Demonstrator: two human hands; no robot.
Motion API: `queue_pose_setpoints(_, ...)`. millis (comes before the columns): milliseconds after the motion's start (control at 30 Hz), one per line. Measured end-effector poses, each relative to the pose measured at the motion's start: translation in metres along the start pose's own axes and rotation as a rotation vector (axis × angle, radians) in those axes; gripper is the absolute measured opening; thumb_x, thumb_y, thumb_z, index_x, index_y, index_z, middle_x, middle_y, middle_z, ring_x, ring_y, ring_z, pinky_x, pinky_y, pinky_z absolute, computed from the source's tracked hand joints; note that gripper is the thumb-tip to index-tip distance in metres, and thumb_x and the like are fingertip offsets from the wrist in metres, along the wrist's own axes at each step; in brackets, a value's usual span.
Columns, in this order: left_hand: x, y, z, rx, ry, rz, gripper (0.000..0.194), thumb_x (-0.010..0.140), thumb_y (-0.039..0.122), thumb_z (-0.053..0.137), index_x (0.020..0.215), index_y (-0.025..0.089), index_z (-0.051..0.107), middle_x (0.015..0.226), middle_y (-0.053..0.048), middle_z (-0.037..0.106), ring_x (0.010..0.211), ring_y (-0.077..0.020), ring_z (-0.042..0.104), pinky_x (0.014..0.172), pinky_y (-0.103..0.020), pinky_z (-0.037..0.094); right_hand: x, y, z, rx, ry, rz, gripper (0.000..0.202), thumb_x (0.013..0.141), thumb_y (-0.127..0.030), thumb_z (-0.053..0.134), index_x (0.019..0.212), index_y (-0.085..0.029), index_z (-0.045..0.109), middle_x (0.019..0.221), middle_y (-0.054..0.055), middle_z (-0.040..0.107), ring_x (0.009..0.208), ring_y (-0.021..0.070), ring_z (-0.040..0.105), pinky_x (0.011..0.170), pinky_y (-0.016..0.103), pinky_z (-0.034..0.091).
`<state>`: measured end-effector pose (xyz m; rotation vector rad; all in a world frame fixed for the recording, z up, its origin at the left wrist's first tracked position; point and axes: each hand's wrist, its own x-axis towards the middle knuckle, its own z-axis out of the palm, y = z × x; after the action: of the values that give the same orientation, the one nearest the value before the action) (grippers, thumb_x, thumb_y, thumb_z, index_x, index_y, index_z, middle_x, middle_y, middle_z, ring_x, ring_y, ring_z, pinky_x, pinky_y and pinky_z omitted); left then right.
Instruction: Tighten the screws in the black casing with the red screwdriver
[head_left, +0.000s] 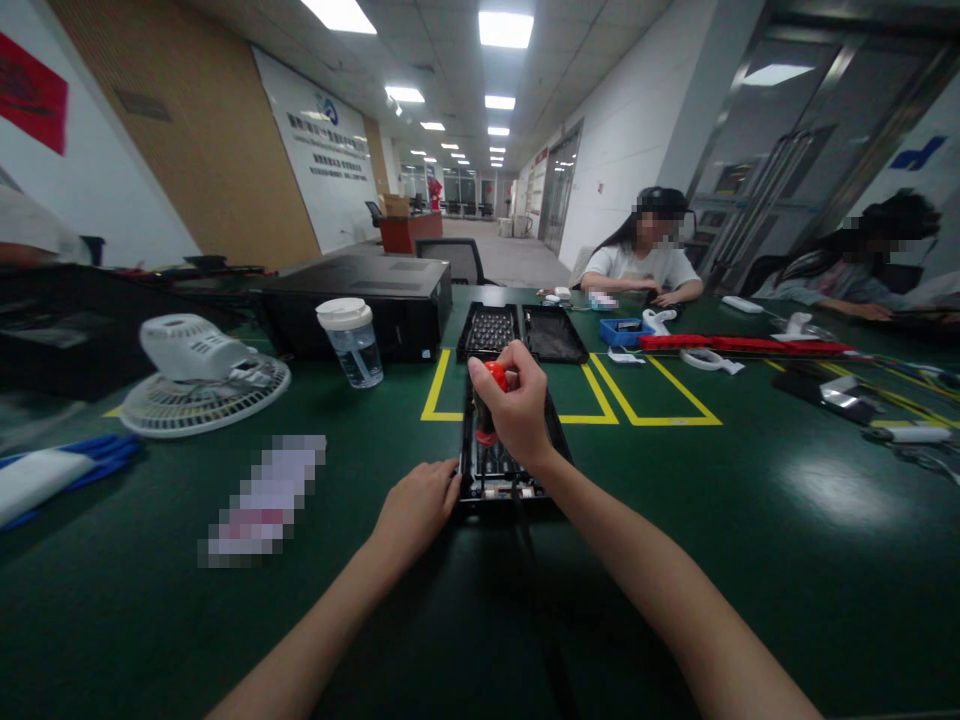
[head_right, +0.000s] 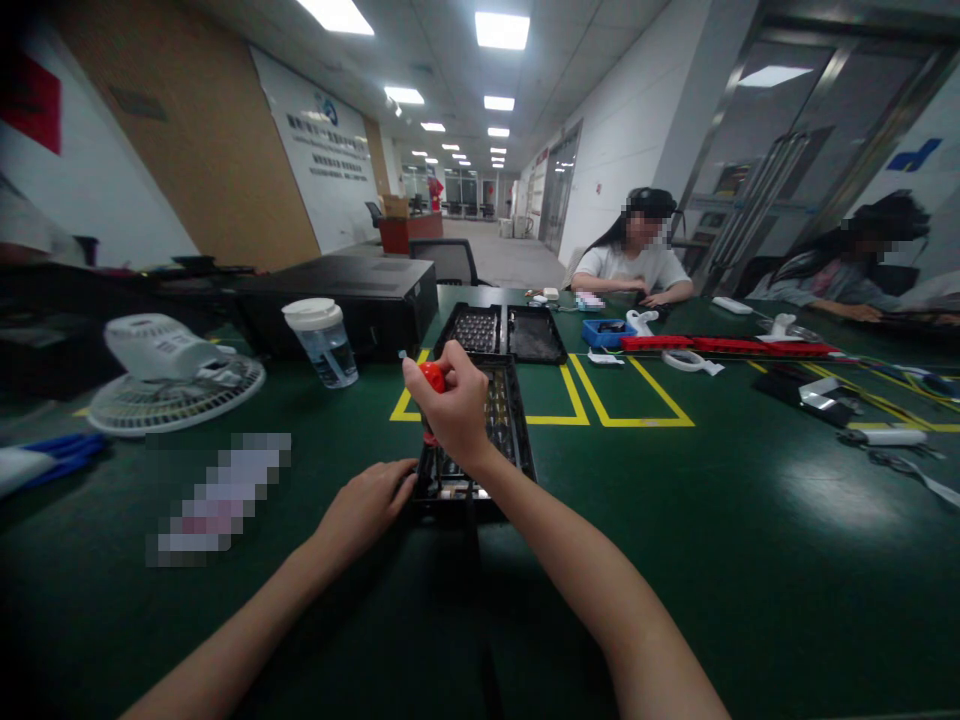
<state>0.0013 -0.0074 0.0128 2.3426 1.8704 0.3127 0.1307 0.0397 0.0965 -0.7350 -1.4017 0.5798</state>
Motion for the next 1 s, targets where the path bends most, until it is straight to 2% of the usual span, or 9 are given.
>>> queue_pose_setpoints(267,0.0,0.0,0.001,0.005,0.005,0.008,0.037,0.09,0.032,0.031,0.113,0.019,0.056,0.102,-0.008,0.066,0.093,-0.0198,0.06,0.078,-0.03,0.046,-0.008,-0.002,0.003,-0.075,0.149,-0.027,0.035,0.076,-0.035,0.06,0.062,-0.02,0.033,0.058,-0.006,0.031,0.05,0.0068,0.029,0.047,0.022,0.026)
queue_pose_setpoints(800,0.0,0.002,-0.001,0.0,-0.008,-0.021,0.036,0.09,0.032,0.033,0.113,0.02,0.057,0.104,-0.008,0.066,0.095,-0.0188,0.06,0.08,-0.029,0.044,-0.011,0.0,0.005,-0.136,0.174,-0.052,0.033,0.076,-0.038,0.06,0.064,-0.021,0.035,0.058,-0.005,0.033,0.052,0.0088,0.031,0.049,0.023,0.027)
queue_pose_setpoints(1000,0.0,0.001,-0.001,-0.002,-0.014,-0.012,0.036,0.09,0.031,0.032,0.114,0.02,0.056,0.104,-0.008,0.066,0.095,-0.0193,0.059,0.08,-0.03,0.044,-0.008,-0.002,0.004,-0.134,0.1,-0.055,0.027,0.078,-0.034,0.058,0.066,-0.02,0.036,0.059,-0.006,0.036,0.051,0.008,0.034,0.052,0.023,0.03)
